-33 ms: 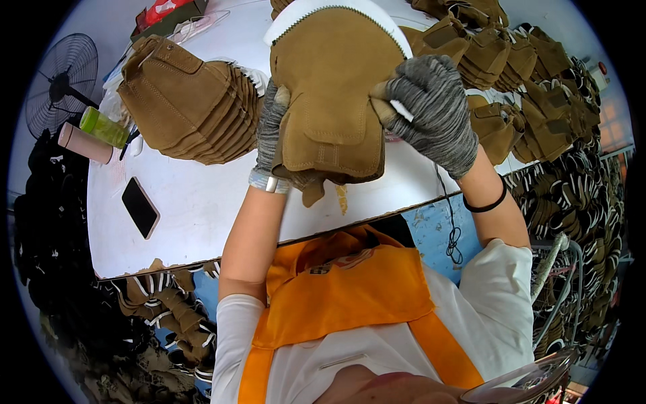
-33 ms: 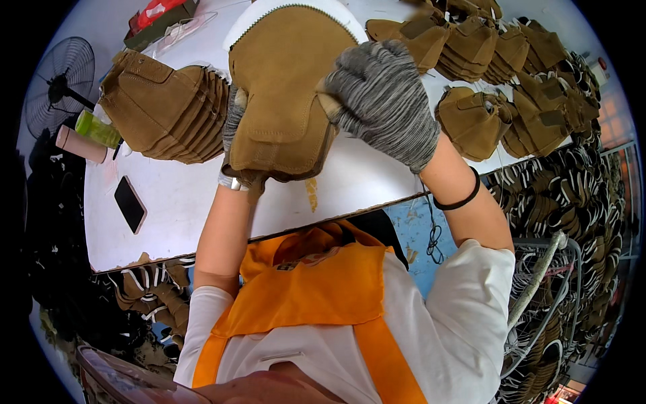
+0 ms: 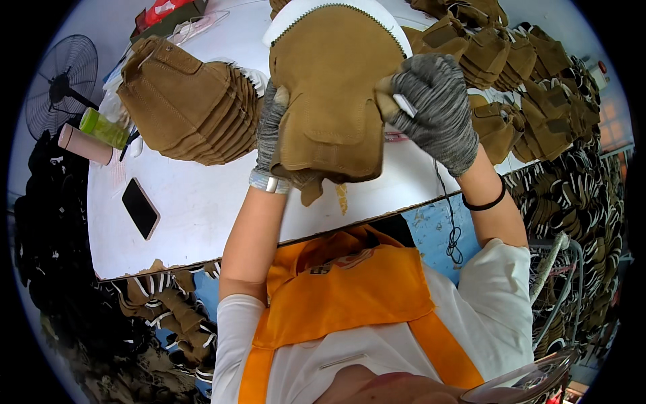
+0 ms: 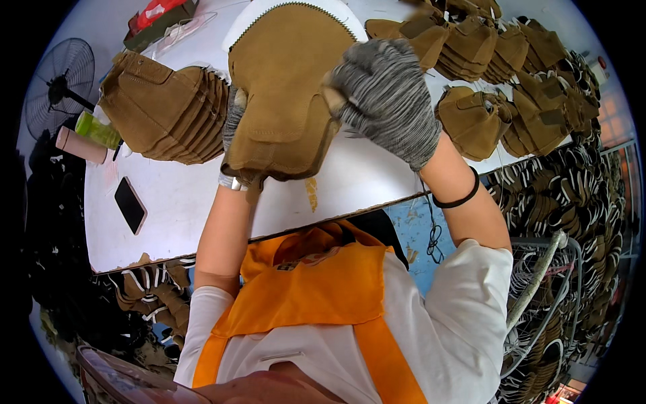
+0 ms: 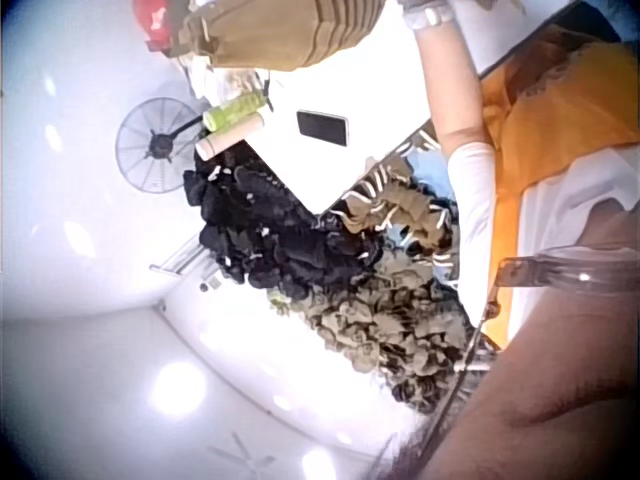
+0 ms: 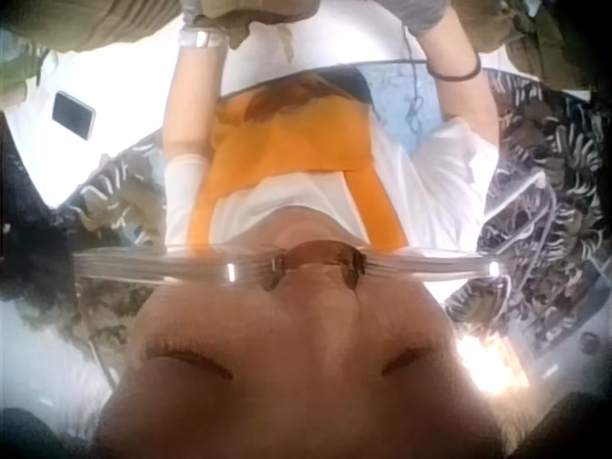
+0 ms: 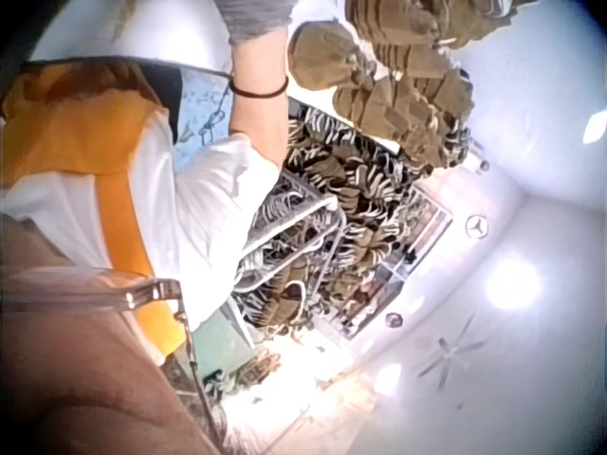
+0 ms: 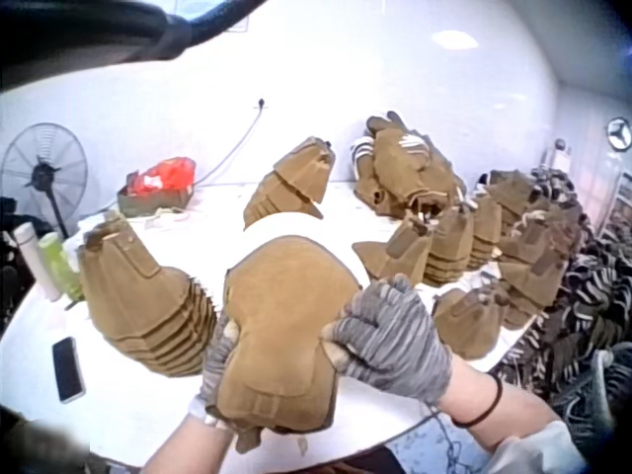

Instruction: The person trims excess threads from a brown boot upper using a small tool, handles several stacked components to check their finish, and moves items from the table to a lower shelf.

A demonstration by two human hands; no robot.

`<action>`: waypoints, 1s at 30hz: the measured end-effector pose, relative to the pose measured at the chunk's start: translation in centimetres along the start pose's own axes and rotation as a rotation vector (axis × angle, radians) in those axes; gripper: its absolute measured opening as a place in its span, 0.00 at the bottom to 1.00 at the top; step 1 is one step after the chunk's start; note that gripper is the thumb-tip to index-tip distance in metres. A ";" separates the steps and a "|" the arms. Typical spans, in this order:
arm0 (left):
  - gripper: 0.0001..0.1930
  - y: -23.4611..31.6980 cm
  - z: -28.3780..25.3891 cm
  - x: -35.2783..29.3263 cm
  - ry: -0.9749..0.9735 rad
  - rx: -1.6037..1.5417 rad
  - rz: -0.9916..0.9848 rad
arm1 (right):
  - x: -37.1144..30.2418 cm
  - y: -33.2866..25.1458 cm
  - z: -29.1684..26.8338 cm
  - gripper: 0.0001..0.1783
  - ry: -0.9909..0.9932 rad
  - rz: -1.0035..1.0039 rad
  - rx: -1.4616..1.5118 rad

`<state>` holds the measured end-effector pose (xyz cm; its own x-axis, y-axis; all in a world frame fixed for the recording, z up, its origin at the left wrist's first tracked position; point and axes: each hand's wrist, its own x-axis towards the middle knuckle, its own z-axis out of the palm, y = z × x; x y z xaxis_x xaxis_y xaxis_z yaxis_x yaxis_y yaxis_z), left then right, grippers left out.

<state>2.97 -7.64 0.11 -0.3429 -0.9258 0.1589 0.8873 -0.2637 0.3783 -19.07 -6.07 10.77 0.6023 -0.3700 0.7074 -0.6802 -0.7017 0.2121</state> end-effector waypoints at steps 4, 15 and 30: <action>0.34 0.8 2.6 -0.3 -0.025 -0.021 -0.038 | -1.5 0.8 0.5 0.13 0.131 0.225 0.182; 0.31 0.0 -1.4 0.8 0.043 0.101 0.072 | -0.2 -0.3 -0.7 0.08 -0.222 -0.050 0.026; 0.28 0.0 -1.3 1.0 0.091 0.146 0.133 | -2.4 2.5 0.2 0.16 0.018 0.227 0.038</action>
<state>3.01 -8.87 -0.90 -0.1905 -0.9722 0.1360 0.8666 -0.1015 0.4885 -22.13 -7.02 9.47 0.4277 -0.5102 0.7462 -0.7809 -0.6243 0.0208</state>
